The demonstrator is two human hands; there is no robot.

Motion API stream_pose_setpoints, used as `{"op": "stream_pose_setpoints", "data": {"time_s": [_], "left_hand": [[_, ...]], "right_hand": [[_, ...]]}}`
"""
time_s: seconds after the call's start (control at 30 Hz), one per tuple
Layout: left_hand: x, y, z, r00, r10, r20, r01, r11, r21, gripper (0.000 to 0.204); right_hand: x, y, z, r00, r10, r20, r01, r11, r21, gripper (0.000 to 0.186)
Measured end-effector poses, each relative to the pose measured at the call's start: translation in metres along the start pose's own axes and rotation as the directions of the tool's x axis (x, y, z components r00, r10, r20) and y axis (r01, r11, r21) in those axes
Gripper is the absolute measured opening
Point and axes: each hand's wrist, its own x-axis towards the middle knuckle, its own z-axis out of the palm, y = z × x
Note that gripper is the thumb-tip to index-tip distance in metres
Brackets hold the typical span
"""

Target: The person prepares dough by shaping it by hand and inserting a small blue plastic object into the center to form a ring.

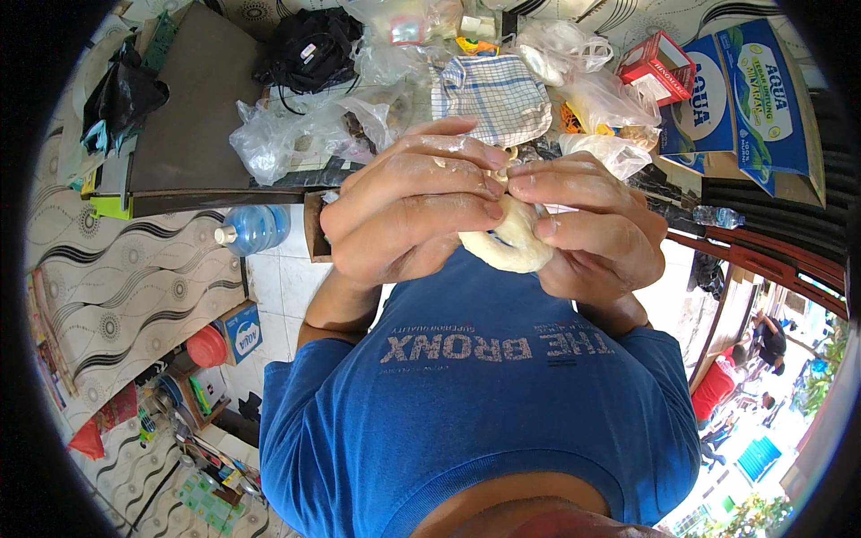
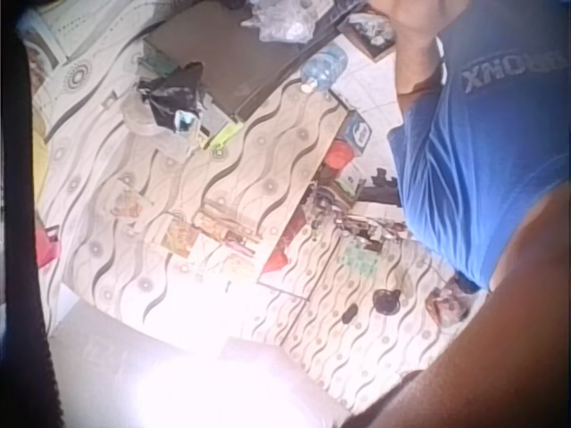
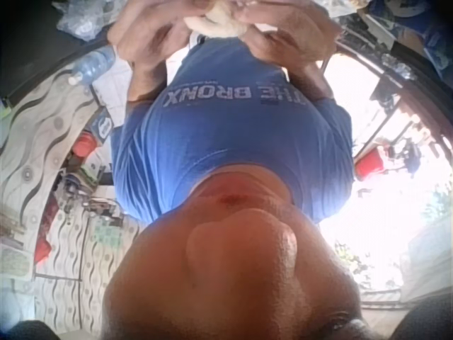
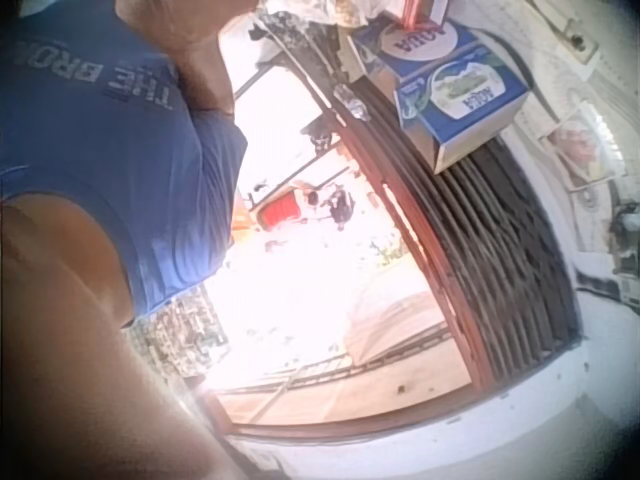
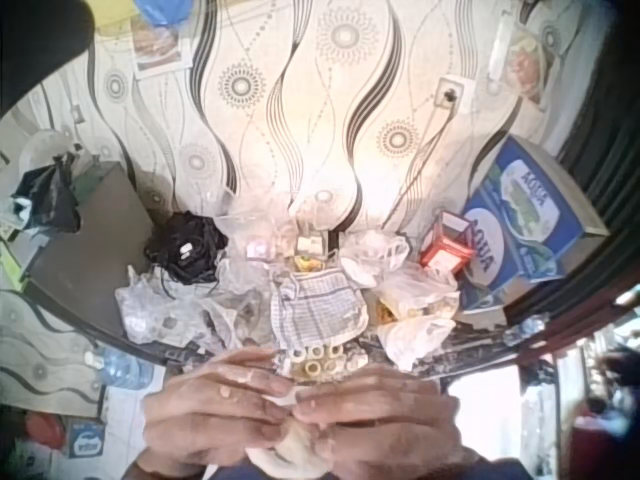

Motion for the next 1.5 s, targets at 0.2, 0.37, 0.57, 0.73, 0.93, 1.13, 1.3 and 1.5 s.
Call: {"op": "stream_pose_setpoints", "data": {"time_s": [0.2, 0.37, 0.57, 0.73, 0.93, 1.13, 1.3, 1.5], "left_hand": [[0.009, 0.015, -0.005, 0.997, 0.003, 0.073, -0.019, 0.977, 0.211, 0.019], [0.005, 0.017, -0.003, 0.999, -0.015, 0.046, 0.008, 0.986, 0.165, 0.023], [0.005, 0.024, -0.007, 0.995, -0.071, 0.071, 0.059, 0.985, 0.162, 0.024], [0.003, 0.026, -0.006, 0.995, -0.075, 0.065, 0.064, 0.985, 0.163, 0.023], [0.007, 0.024, -0.011, 0.987, -0.009, 0.162, -0.024, 0.98, 0.199, 0.015], [0.001, 0.008, 0.002, 0.998, -0.028, 0.047, 0.027, 0.999, 0.036, 0.02], [-0.002, 0.007, -0.001, 0.987, -0.157, 0.034, 0.155, 0.986, 0.061, 0.026], [-0.014, 0.0, 0.01, 0.8, -0.591, -0.099, 0.546, 0.787, -0.287, 0.032]], "right_hand": [[0.001, 0.0, 0.003, 1.0, -0.022, -0.016, 0.021, 0.997, -0.076, 0.027], [-0.001, 0.0, 0.004, 0.999, -0.01, -0.036, 0.009, 0.999, -0.034, 0.025], [0.002, -0.002, -0.001, 1.0, -0.018, 0.003, 0.018, 0.999, -0.034, 0.024], [0.0, -0.001, 0.001, 1.0, -0.018, -0.017, 0.018, 0.999, -0.038, 0.024], [0.0, 0.0, 0.003, 0.999, -0.032, -0.036, 0.031, 0.999, -0.04, 0.026], [-0.007, 0.006, -0.002, 1.0, -0.022, -0.003, 0.022, 0.998, 0.059, 0.026], [-0.019, -0.003, 0.008, 0.94, 0.324, -0.108, -0.307, 0.94, 0.149, 0.029], [-0.019, 0.004, 0.01, 0.806, 0.585, -0.095, -0.57, 0.809, 0.146, 0.03]]}}
